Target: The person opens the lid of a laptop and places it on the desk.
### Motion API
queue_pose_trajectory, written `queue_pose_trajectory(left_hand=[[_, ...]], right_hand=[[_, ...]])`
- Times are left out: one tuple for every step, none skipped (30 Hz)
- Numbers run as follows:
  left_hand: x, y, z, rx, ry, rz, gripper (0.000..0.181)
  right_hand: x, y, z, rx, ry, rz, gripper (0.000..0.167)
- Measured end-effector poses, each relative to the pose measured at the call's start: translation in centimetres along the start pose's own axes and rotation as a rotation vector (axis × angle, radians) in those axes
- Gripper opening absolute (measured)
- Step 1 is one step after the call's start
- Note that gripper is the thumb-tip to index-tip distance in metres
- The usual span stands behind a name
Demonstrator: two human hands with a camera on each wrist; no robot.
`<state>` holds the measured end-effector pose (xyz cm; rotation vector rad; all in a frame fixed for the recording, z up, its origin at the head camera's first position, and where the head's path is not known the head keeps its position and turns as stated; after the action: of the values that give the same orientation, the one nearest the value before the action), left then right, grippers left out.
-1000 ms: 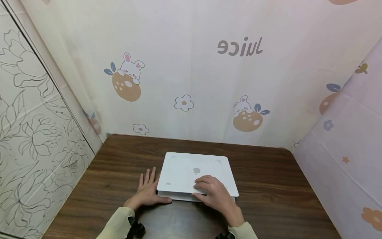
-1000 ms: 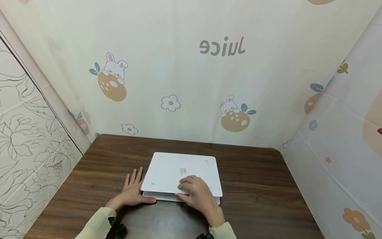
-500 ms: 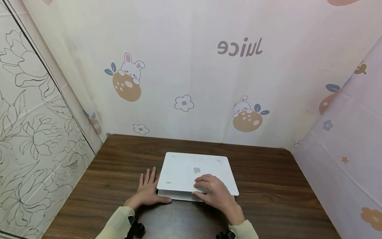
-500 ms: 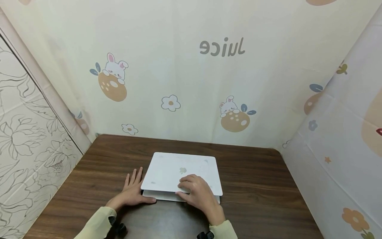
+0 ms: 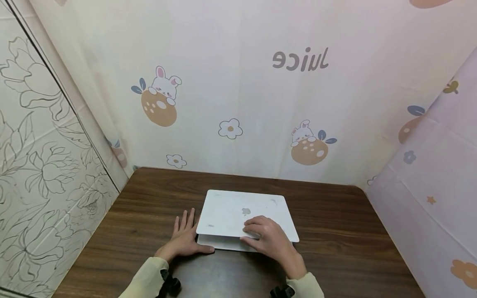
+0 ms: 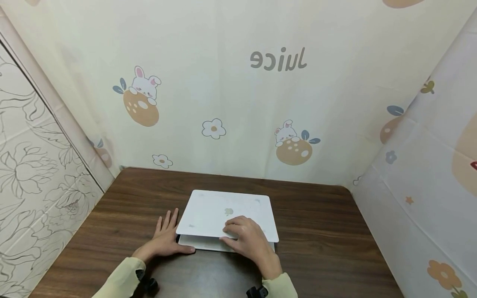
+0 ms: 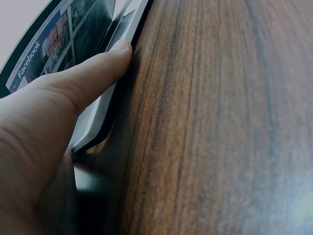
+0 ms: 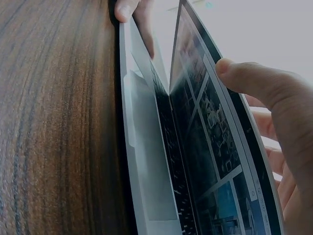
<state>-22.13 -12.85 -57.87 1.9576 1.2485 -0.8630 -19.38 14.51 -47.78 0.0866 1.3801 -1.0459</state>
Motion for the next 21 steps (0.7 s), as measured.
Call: queue_pose_trajectory(left_hand=[[0.00, 0.00, -0.01, -0.001, 0.000, 0.000, 0.131], [0.01, -0.01, 0.00, -0.004, -0.001, 0.002, 0.131], [0.01, -0.01, -0.01, -0.006, -0.001, 0.004, 0.131], [0.00, -0.01, -0.02, -0.008, -0.002, 0.005, 0.131], [0.00, -0.01, -0.03, -0.009, 0.000, 0.006, 0.131], [-0.01, -0.02, -0.04, -0.011, -0.002, 0.007, 0.131], [-0.03, -0.03, -0.04, -0.012, -0.002, 0.007, 0.131], [-0.04, -0.04, -0.04, -0.014, -0.002, 0.009, 0.132], [-0.06, -0.04, -0.06, -0.014, -0.003, 0.010, 0.132], [-0.07, -0.05, -0.07, -0.014, -0.004, 0.011, 0.132], [-0.08, -0.07, -0.07, -0.015, -0.003, 0.010, 0.132], [-0.09, -0.08, -0.05, -0.016, -0.005, 0.012, 0.132], [-0.08, -0.10, -0.03, -0.017, -0.006, 0.014, 0.132], [-0.07, -0.10, -0.03, -0.020, -0.009, 0.017, 0.132], [-0.06, -0.12, 0.00, -0.021, -0.010, 0.017, 0.131], [-0.03, -0.14, 0.05, -0.022, -0.011, 0.018, 0.131], [-0.01, -0.16, 0.08, -0.024, -0.012, 0.018, 0.131], [0.00, -0.17, 0.09, -0.025, -0.014, 0.018, 0.132], [0.02, -0.17, 0.10, -0.027, -0.014, 0.019, 0.131], [0.03, -0.19, 0.12, -0.028, -0.015, 0.019, 0.132], [0.04, -0.21, 0.12, -0.026, -0.013, 0.017, 0.132]], right_hand=[[-0.04, -0.02, 0.00, 0.000, 0.000, -0.002, 0.020], [-0.07, -0.05, 0.00, 0.001, 0.001, -0.002, 0.020], [-0.10, -0.08, 0.00, 0.003, 0.003, -0.002, 0.020], [-0.14, -0.12, 0.01, 0.004, 0.003, -0.002, 0.020], [-0.18, -0.16, 0.02, 0.006, 0.002, -0.002, 0.020], [-0.21, -0.21, 0.02, 0.006, 0.003, -0.002, 0.020], [-0.25, -0.25, 0.04, 0.007, 0.005, -0.001, 0.020], [-0.28, -0.29, 0.05, 0.007, 0.007, -0.002, 0.020], [-0.31, -0.32, 0.06, 0.005, 0.008, -0.002, 0.020], [-0.34, -0.35, 0.07, 0.003, 0.008, -0.003, 0.020], [-0.37, -0.38, 0.07, 0.001, 0.009, -0.004, 0.020], [-0.39, -0.40, 0.07, -0.002, 0.009, -0.005, 0.020], [-0.42, -0.42, 0.06, -0.003, 0.008, -0.005, 0.020], [-0.46, -0.45, 0.05, -0.005, 0.008, -0.006, 0.020], [-0.49, -0.48, 0.04, -0.006, 0.007, -0.006, 0.020], [-0.52, -0.51, 0.03, -0.008, 0.007, -0.004, 0.020], [-0.57, -0.56, 0.01, -0.008, 0.007, -0.004, 0.020], [-0.61, -0.60, -0.01, -0.008, 0.006, -0.003, 0.020], [-0.65, -0.63, -0.03, -0.009, 0.007, -0.002, 0.020], [-0.69, -0.67, -0.04, -0.009, 0.008, -0.002, 0.020], [-0.73, -0.71, -0.05, -0.010, 0.008, -0.001, 0.020]])
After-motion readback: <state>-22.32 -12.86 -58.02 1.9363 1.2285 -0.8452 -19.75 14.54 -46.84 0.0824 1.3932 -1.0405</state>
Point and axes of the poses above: each hand's wrist, its own y-axis away from the middle knuckle, its own x-axis out of the palm, z = x × y, the point moved 5 cm from there along -y, towards the middle knuckle, and after that the axes turned 3 degrees about z, right-handed, at the moved point
